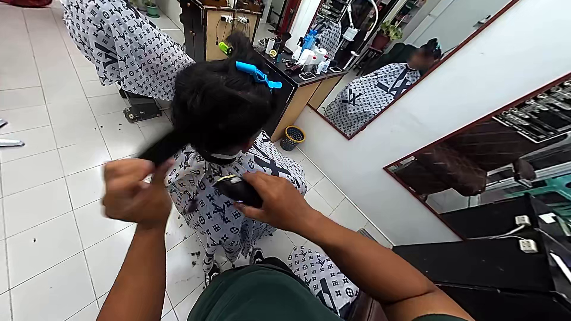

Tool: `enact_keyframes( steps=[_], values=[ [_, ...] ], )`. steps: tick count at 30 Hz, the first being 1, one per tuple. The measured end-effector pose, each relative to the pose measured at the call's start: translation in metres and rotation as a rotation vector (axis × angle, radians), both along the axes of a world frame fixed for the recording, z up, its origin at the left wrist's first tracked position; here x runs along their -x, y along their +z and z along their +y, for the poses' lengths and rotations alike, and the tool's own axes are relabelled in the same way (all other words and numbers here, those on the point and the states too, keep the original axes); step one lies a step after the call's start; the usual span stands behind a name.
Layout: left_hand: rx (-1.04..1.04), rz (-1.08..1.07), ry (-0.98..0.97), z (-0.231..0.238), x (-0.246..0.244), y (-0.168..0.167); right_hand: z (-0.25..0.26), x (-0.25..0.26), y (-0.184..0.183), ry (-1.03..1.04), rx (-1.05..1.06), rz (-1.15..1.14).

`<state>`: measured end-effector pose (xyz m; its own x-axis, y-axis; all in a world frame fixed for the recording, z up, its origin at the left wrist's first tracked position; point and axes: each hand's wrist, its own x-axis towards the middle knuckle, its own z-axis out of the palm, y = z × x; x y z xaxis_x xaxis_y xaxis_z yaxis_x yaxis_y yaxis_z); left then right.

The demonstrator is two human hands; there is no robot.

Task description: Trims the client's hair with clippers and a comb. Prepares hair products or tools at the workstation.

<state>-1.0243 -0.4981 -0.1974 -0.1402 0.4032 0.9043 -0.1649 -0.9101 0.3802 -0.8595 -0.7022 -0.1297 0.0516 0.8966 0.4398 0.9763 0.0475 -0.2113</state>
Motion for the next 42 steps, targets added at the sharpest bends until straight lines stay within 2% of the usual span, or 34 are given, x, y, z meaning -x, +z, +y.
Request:
enact_keyframes(
  steps=[2, 3, 6, 9, 12, 14, 17, 23, 27, 36, 40, 42],
  values=[
    [0.164, -0.136, -0.143, 0.007, 0.01, 0.007, -0.02, -0.021, -0.003, -0.101, 0.042, 0.103],
    [0.182, -0.095, -0.193, 0.008, 0.011, 0.004, -0.029, -0.035, -0.003, -0.182, 0.051, 0.149],
    [0.166, 0.26, -0.349, -0.005, -0.006, -0.021, -0.043, -0.068, 0.003, -0.411, 0.038, 0.264],
    [0.308, 0.427, -0.551, -0.021, -0.033, -0.055, -0.045, -0.081, 0.013, -0.504, -0.054, 0.318],
    [0.519, 0.464, -0.555, -0.024, -0.045, -0.066, -0.043, -0.083, 0.022, -0.527, -0.079, 0.321],
    [0.555, 0.468, -0.478, -0.019, -0.048, -0.063, -0.041, -0.083, 0.025, -0.516, -0.078, 0.28],
    [0.441, 0.418, -0.354, -0.009, -0.047, -0.055, -0.035, -0.079, 0.029, -0.477, -0.065, 0.208],
    [0.003, 0.322, -0.037, -0.007, -0.037, -0.036, -0.017, -0.067, 0.031, -0.381, -0.041, 0.063],
    [-0.136, 0.282, 0.132, -0.013, -0.035, -0.037, -0.008, -0.065, 0.027, -0.334, -0.044, 0.003],
    [-0.3, 0.291, 0.213, -0.003, -0.036, -0.036, 0.001, -0.053, 0.027, -0.25, -0.079, -0.034],
    [-0.386, 0.297, 0.195, 0.002, -0.035, -0.036, 0.011, -0.027, 0.021, -0.112, -0.096, -0.048],
    [-0.36, 0.233, 0.115, 0.0, -0.03, -0.028, 0.013, -0.013, 0.014, -0.02, -0.062, -0.042]
  ],
)
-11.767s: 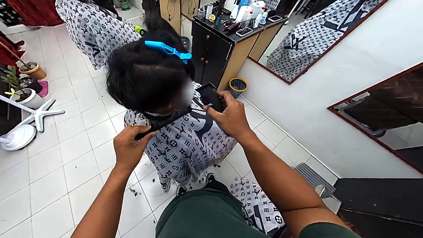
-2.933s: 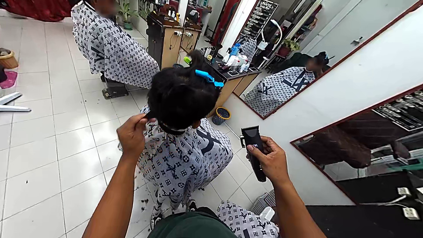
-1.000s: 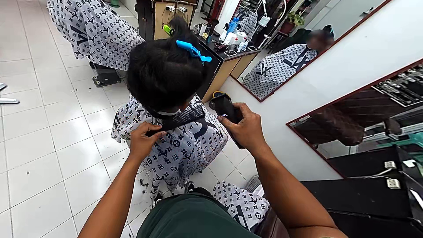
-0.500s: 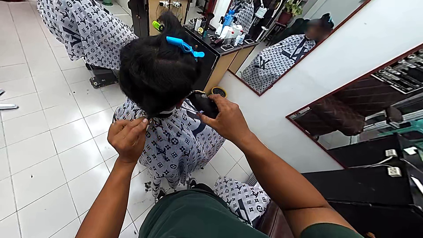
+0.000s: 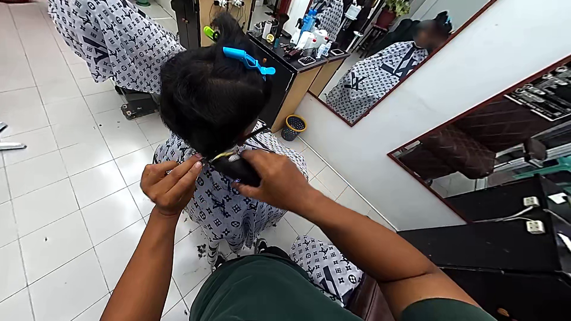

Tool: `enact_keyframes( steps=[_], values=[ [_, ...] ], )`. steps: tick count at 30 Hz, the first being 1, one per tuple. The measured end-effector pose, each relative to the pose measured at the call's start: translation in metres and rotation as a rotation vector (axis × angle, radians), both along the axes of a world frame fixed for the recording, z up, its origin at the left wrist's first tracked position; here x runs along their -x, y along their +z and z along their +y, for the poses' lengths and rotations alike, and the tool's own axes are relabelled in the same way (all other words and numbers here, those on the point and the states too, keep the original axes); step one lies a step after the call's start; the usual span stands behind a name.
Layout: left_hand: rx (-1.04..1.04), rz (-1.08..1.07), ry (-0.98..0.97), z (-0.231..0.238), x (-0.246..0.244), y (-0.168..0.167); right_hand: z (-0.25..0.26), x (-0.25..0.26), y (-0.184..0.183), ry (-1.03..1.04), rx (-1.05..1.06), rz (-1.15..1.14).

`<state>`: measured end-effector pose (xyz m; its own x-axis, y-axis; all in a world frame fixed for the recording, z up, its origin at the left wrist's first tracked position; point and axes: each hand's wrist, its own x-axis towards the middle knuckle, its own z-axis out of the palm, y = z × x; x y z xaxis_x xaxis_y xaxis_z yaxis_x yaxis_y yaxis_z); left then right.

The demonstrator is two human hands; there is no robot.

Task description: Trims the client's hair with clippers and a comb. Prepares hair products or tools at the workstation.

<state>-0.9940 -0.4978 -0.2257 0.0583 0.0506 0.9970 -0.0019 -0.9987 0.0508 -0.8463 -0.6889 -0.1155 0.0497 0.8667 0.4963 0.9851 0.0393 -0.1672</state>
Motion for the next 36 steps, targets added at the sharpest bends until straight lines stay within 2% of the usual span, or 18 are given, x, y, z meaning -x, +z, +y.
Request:
enact_keyframes(
  steps=[3, 5, 7, 9, 11, 13, 15, 22, 24, 27, 30, 36],
  values=[
    [0.368, -0.231, -0.106, -0.009, 0.023, 0.03, -0.013, -0.005, -0.007, 0.055, 0.102, 0.087],
    [0.542, -0.354, -0.239, -0.007, 0.036, 0.049, -0.031, -0.024, -0.008, -0.06, 0.143, 0.19],
    [0.564, -0.174, -0.316, -0.008, 0.035, 0.044, -0.045, -0.049, -0.004, -0.243, 0.165, 0.278],
    [0.563, 0.121, -0.358, -0.01, 0.02, 0.021, -0.053, -0.067, 0.0, -0.369, 0.099, 0.293],
    [0.649, 0.303, -0.372, -0.014, 0.002, -0.008, -0.055, -0.074, 0.007, -0.43, 0.035, 0.289],
    [0.797, 0.383, -0.336, -0.015, -0.006, -0.022, -0.054, -0.074, 0.016, -0.446, 0.006, 0.274],
    [0.85, 0.391, -0.303, -0.008, -0.004, -0.017, -0.052, -0.07, 0.023, -0.436, 0.008, 0.246],
    [0.712, 0.241, -0.335, 0.005, 0.016, 0.038, -0.048, -0.045, 0.043, -0.36, 0.076, 0.166],
    [0.523, 0.187, -0.289, 0.008, 0.023, 0.044, -0.047, -0.039, 0.048, -0.338, 0.079, 0.141],
    [0.203, 0.164, -0.12, 0.007, 0.03, 0.056, -0.043, -0.035, 0.051, -0.33, 0.074, 0.088],
    [0.041, 0.196, -0.009, 0.005, 0.03, 0.058, -0.04, -0.031, 0.053, -0.329, 0.073, 0.063],
    [-0.019, 0.193, 0.007, 0.005, 0.026, 0.048, -0.02, -0.011, 0.051, -0.236, 0.072, 0.08]
  ],
)
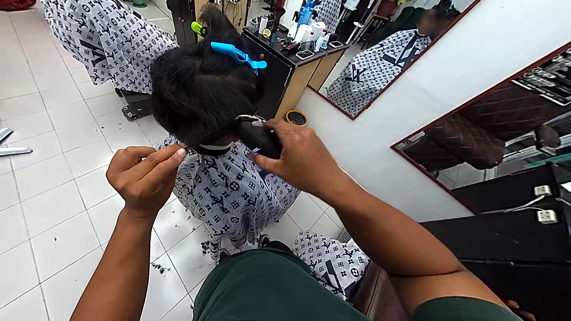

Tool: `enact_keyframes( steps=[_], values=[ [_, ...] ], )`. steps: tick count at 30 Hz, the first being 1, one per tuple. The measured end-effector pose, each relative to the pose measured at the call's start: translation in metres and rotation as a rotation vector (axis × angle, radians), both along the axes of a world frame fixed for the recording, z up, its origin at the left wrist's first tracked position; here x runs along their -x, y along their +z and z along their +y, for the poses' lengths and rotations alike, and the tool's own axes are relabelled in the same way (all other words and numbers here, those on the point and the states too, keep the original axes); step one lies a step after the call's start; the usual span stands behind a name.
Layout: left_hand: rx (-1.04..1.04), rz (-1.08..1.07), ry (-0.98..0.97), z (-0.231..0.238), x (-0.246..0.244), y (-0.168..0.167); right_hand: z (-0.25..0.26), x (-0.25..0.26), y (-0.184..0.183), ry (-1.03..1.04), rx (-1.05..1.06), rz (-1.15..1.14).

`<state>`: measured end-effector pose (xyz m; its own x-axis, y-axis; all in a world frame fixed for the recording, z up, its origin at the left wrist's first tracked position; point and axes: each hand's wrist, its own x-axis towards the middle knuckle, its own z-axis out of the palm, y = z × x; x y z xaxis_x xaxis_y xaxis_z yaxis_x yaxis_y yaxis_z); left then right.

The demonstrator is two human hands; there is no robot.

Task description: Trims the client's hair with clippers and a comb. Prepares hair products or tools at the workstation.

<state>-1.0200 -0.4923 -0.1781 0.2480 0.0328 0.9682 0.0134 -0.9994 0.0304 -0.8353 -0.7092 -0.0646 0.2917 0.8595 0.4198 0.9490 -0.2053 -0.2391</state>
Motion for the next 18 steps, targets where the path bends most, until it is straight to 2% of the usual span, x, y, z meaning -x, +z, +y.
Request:
enact_keyframes(
  steps=[3, 6, 8, 9, 11, 13, 14, 16, 18],
  values=[
    [0.072, -0.085, -0.085, 0.002, 0.0, -0.001, 0.018, 0.03, -0.009, 0.15, 0.009, 0.039],
    [0.387, -0.205, -0.282, 0.011, 0.012, 0.017, 0.017, 0.037, -0.024, 0.297, 0.078, 0.09],
    [0.58, -0.245, -0.489, 0.021, 0.011, 0.04, -0.001, 0.019, -0.035, 0.273, 0.125, 0.191],
    [0.638, -0.186, -0.507, 0.025, 0.009, 0.047, -0.013, 0.005, -0.041, 0.221, 0.136, 0.258],
    [0.597, 0.137, -0.316, 0.03, 0.009, 0.042, -0.036, -0.027, -0.055, 0.084, 0.128, 0.387],
    [0.394, 0.486, -0.17, 0.026, 0.007, 0.025, -0.057, -0.053, -0.066, -0.066, 0.074, 0.479],
    [0.293, 0.562, -0.162, 0.022, 0.005, 0.015, -0.065, -0.062, -0.069, -0.129, 0.031, 0.506],
    [0.248, 0.487, -0.185, 0.016, 0.005, 0.008, -0.076, -0.073, -0.068, -0.225, -0.041, 0.554],
    [0.409, 0.315, -0.158, 0.011, 0.008, 0.023, -0.08, -0.077, -0.065, -0.27, -0.091, 0.585]
  ],
)
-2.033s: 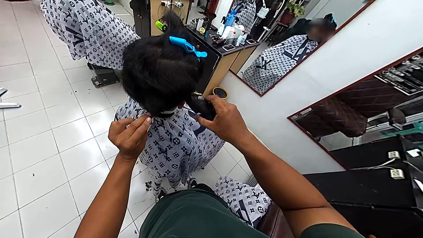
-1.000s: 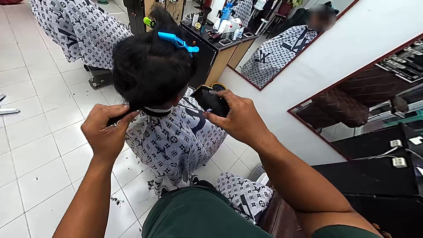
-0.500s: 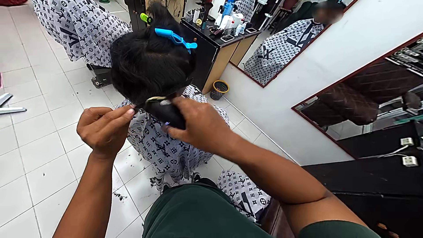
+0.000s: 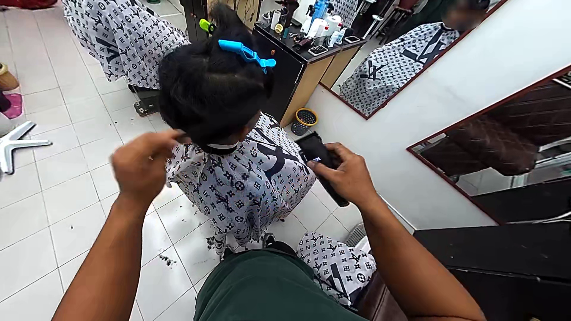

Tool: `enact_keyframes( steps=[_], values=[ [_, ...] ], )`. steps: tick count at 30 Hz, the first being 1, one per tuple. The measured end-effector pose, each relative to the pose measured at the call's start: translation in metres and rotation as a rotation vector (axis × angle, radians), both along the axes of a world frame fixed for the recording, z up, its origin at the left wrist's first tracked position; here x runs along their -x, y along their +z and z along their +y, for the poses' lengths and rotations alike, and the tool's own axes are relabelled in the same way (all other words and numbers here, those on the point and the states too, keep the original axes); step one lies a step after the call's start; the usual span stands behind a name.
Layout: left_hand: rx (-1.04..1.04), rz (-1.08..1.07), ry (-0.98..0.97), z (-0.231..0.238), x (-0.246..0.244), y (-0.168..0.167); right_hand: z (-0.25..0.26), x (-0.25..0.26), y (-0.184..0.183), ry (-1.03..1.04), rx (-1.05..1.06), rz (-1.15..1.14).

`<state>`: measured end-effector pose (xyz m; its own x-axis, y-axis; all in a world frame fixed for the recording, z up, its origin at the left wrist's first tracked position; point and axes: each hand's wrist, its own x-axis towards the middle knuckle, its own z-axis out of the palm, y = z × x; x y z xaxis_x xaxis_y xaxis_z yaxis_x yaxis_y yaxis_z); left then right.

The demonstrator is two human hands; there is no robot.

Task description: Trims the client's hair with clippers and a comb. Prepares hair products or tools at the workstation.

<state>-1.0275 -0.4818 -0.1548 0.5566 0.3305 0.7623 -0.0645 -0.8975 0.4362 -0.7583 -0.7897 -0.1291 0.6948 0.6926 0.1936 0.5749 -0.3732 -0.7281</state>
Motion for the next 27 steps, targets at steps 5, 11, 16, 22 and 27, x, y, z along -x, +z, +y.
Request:
enact_keyframes(
  steps=[5, 11, 16, 22, 27],
  values=[
    [0.023, 0.212, 0.012, -0.023, -0.018, 0.005, 0.005, 0.0, 0.011, 0.01, -0.071, -0.067],
    [0.278, 0.116, 0.021, -0.06, -0.022, -0.058, 0.021, -0.005, 0.032, 0.068, -0.042, -0.193],
    [0.192, 0.055, 0.216, -0.049, -0.024, -0.034, 0.043, -0.001, 0.057, 0.177, 0.062, -0.308],
    [0.098, -0.073, 0.224, -0.046, -0.018, 0.002, 0.06, 0.006, 0.078, 0.234, 0.214, -0.373],
    [-0.235, -0.194, 0.21, -0.038, -0.017, 0.004, 0.065, 0.014, 0.089, 0.282, 0.231, -0.427]
  ],
)
